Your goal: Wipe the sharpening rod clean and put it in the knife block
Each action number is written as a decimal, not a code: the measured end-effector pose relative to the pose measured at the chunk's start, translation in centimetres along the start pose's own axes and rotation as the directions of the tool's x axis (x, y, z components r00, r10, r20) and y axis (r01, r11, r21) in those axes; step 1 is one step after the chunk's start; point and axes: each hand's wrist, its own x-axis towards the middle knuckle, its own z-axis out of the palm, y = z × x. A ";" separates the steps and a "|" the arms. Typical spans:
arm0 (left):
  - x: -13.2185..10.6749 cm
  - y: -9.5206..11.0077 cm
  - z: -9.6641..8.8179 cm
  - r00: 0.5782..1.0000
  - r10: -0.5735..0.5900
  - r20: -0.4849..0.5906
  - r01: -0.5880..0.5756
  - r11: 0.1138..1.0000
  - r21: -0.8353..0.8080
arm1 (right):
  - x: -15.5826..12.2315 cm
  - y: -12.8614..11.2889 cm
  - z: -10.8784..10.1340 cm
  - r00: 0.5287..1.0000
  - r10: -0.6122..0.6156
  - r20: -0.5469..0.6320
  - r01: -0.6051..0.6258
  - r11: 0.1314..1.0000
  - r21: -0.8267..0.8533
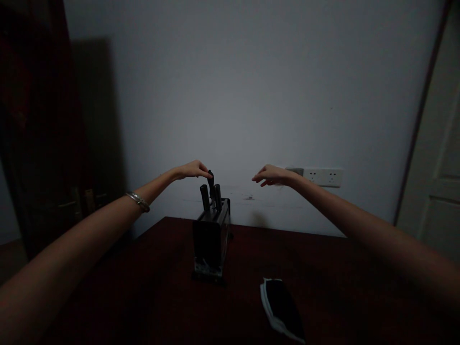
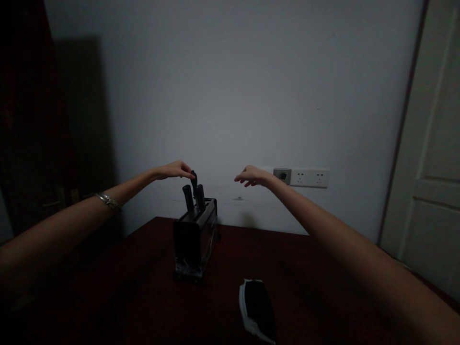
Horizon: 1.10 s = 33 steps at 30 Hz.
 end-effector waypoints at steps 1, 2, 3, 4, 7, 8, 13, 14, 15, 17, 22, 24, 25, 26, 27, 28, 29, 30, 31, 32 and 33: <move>0.0 0.0 0.0 1.000 -0.001 0.011 0.000 1.000 0.003 | -0.3 0.9 0.0 1.000 0.014 -0.004 -0.014 1.000 -0.007; 0.0 0.0 0.1 1.000 0.002 0.022 -0.003 1.000 0.003 | -0.6 1.7 0.0 1.000 0.025 -0.007 -0.025 1.000 -0.012; 0.0 0.0 0.1 0.999 0.009 0.037 -0.009 1.000 0.004 | -0.9 2.4 0.0 0.999 0.035 -0.009 -0.035 0.999 -0.015; 0.1 0.1 0.1 0.998 0.017 0.054 -0.018 1.000 0.005 | -1.3 3.1 0.0 0.999 0.044 -0.010 -0.044 0.999 -0.015; 0.2 0.3 0.0 0.995 0.030 0.100 -0.031 0.999 0.010 | -2.4 4.9 0.1 0.998 0.068 -0.008 -0.068 0.997 -0.021; 0.2 0.4 0.0 0.993 0.028 0.116 -0.029 1.000 0.011 | -2.8 5.4 0.2 0.997 0.073 -0.006 -0.073 0.997 -0.027; 0.3 1.1 -0.4 0.983 -0.010 0.183 0.003 0.999 0.043 | -4.5 7.6 0.1 0.995 0.099 0.002 -0.098 0.993 -0.069; 0.3 1.2 -0.4 0.982 -0.016 0.189 0.005 0.998 0.058 | -4.8 7.9 0.1 0.995 0.104 0.001 -0.103 0.992 -0.076; 0.4 1.3 -0.5 0.981 -0.020 0.195 0.005 0.997 0.076 | -5.1 8.3 0.0 0.994 0.108 0.001 -0.108 0.991 -0.083; 0.6 1.3 -0.5 0.976 -0.022 0.215 0.000 0.995 0.099 | -5.7 8.9 -0.2 0.993 0.121 -0.002 -0.121 0.988 -0.095; 1.3 1.0 -0.3 0.969 -0.049 0.243 0.019 0.992 0.123 | -7.4 10.3 -0.5 0.991 0.133 0.024 -0.129 0.983 -0.129; 1.5 0.9 -0.1 0.967 -0.055 0.248 0.020 0.989 0.144 | -8.2 10.8 -0.6 0.990 0.139 0.027 -0.133 0.980 -0.151; 1.5 0.9 -0.1 0.967 -0.058 0.250 0.020 0.988 0.150 | -8.5 11.1 -0.7 0.990 0.140 0.028 -0.133 0.978 -0.160; 1.6 0.8 0.0 0.966 -0.059 0.250 0.021 0.988 0.150 | -8.9 11.3 -0.8 0.990 0.135 0.030 -0.128 0.978 -0.166; 1.6 0.8 0.1 0.967 -0.060 0.249 0.024 0.989 0.143 | -9.4 11.6 -0.9 0.991 0.126 0.033 -0.119 0.979 -0.167; 1.7 0.7 0.1 0.967 -0.061 0.246 0.029 0.991 0.132 | -9.8 11.8 -1.0 0.992 0.121 0.034 -0.114 0.980 -0.163; 1.7 0.6 0.2 0.968 -0.064 0.244 0.036 0.992 0.118 | -10.3 12.1 -1.1 0.992 0.117 0.034 -0.111 0.982 -0.156; 1.7 0.6 0.3 0.968 -0.068 0.242 0.044 0.994 0.102 | -10.7 12.4 -1.3 0.993 0.117 0.034 -0.111 0.983 -0.147; 1.7 0.6 0.4 0.967 -0.075 0.243 0.055 0.995 0.088 | -11.2 12.8 -1.4 0.993 0.114 0.034 -0.108 0.985 -0.137; 1.7 0.5 0.5 0.966 -0.082 0.245 0.065 0.995 0.077 | -11.7 13.1 -1.6 0.993 0.109 0.035 -0.104 0.986 -0.129; 1.7 0.5 0.6 0.965 -0.089 0.248 0.073 0.995 0.070 | -12.1 13.6 -1.7 0.994 0.104 0.035 -0.099 0.987 -0.123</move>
